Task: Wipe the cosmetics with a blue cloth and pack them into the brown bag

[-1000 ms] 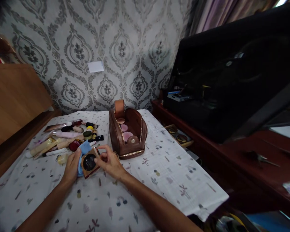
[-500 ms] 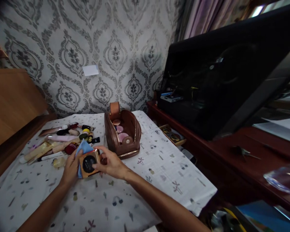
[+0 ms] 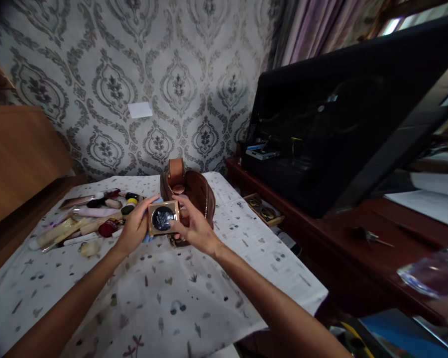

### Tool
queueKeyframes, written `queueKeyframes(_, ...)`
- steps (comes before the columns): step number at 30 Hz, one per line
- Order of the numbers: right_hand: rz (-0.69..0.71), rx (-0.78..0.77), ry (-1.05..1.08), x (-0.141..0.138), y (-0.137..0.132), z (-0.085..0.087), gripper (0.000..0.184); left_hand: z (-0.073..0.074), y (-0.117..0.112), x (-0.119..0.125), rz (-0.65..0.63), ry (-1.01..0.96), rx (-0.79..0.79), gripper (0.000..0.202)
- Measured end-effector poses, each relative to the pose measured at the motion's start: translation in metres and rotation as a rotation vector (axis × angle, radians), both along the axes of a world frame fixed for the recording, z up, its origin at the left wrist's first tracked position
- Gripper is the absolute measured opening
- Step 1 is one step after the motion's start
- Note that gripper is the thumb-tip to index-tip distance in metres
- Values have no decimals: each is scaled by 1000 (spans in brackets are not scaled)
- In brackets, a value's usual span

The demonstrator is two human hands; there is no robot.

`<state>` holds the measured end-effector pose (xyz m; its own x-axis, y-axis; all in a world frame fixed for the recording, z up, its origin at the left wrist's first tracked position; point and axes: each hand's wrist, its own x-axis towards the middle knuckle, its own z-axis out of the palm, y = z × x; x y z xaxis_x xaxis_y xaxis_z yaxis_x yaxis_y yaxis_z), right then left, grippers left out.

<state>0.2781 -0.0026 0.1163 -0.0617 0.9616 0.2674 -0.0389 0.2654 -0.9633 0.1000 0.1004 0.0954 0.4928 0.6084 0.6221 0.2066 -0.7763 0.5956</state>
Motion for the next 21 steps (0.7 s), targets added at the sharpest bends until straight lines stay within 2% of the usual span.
queueKeyframes(4, -119, 40, -90, 19, 2, 11, 68, 5, 4, 12, 43, 129, 66, 55)
queueKeyframes(7, -233, 51, -182, 34, 11, 18, 72, 0, 7, 15, 79, 195, 75, 54)
queueKeyframes(10, -361, 38, -338, 48, 25, 28, 68, -5, 9, 16, 93, 211, 83, 52)
queueKeyframes(17, -539, 91, -927, 59, 63, 64, 50, -8, 11, 17, 112, 199, 122, 50)
queueKeyframes(21, -584, -12, -1333, 51, 85, 73, 43, -14, 14, 18, 72, 108, 105, 49)
